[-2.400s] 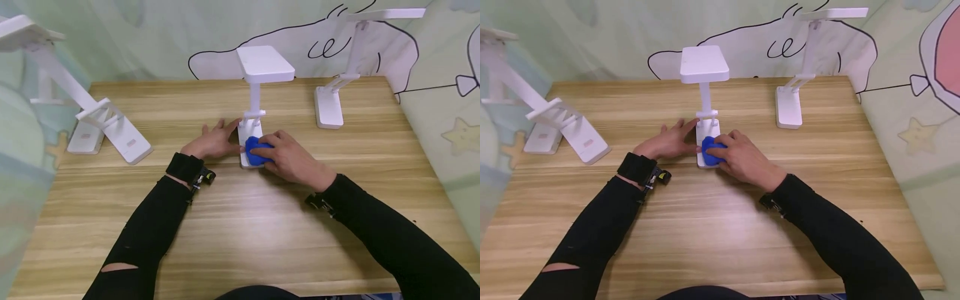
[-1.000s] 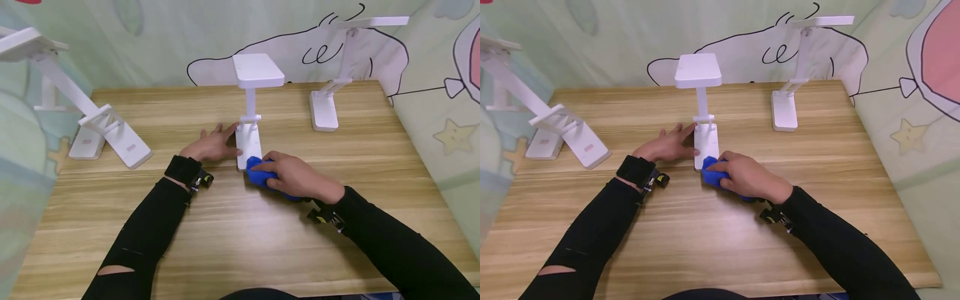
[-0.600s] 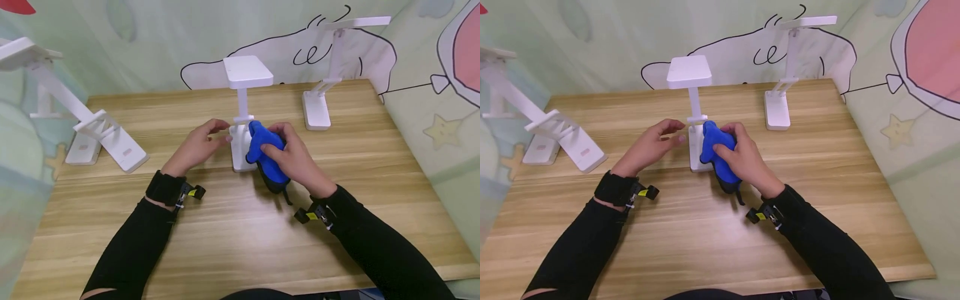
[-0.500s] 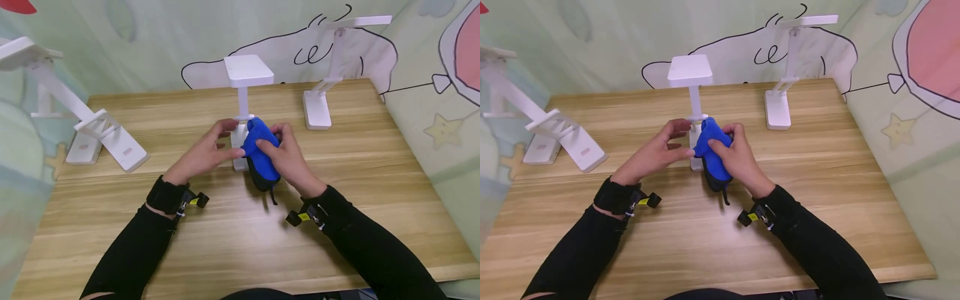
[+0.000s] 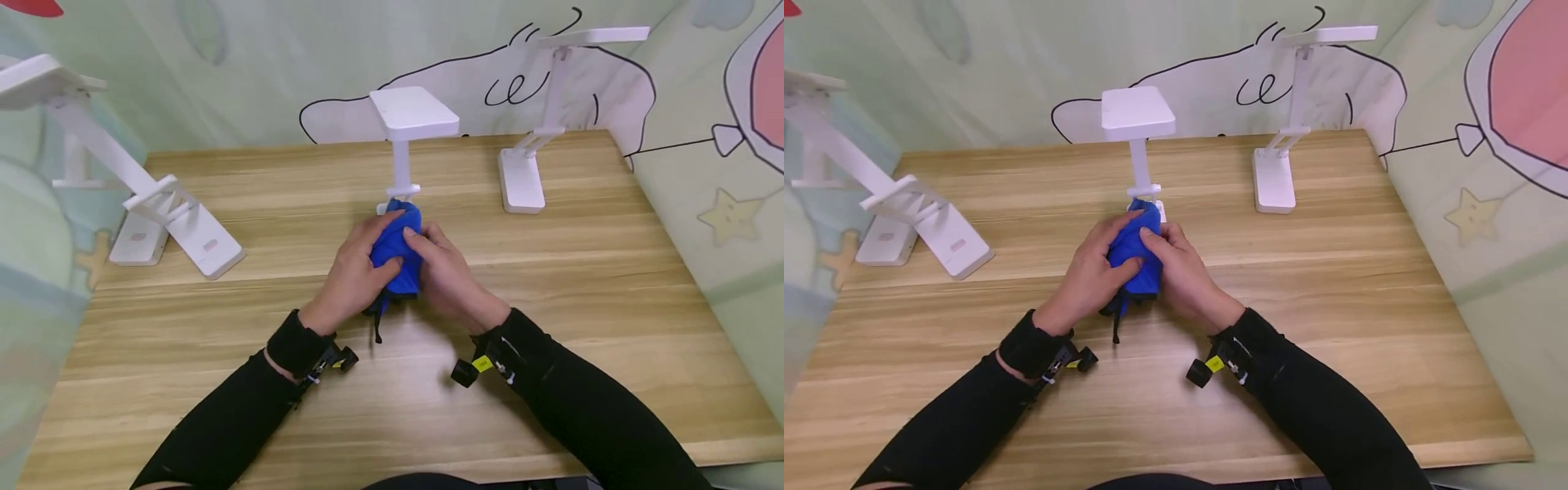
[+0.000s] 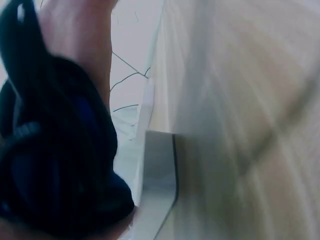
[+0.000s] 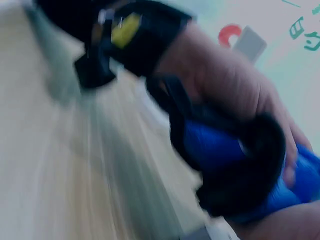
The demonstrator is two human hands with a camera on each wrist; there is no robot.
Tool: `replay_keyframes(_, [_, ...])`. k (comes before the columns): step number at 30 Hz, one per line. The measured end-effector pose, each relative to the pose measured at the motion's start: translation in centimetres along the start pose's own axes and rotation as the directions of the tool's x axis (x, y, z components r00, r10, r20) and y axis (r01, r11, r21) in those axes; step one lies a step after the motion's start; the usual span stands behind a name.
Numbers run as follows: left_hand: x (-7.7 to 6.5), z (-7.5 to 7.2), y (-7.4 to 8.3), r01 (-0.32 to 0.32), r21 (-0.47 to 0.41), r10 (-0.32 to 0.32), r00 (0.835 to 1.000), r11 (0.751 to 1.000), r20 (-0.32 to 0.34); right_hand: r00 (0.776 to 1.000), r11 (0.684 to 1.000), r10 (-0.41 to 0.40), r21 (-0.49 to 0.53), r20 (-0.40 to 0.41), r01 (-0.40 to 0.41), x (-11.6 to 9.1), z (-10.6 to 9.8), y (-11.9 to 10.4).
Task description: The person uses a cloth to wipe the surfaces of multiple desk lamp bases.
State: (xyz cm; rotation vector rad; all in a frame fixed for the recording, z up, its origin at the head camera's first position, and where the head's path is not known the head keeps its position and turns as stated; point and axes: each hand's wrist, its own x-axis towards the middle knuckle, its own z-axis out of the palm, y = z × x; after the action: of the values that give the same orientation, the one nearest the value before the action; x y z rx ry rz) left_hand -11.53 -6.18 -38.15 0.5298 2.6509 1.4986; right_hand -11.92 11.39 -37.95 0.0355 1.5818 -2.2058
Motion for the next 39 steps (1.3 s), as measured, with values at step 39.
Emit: replay_keyframes(39, [13.1, -5.1, -3.3, -0.144, 0.558, -0.095, 0.922, 0.817, 0.376, 0.929, 0.118, 0.199, -0.948, 0.313, 0.294, 5.5, -6.7, -2.6])
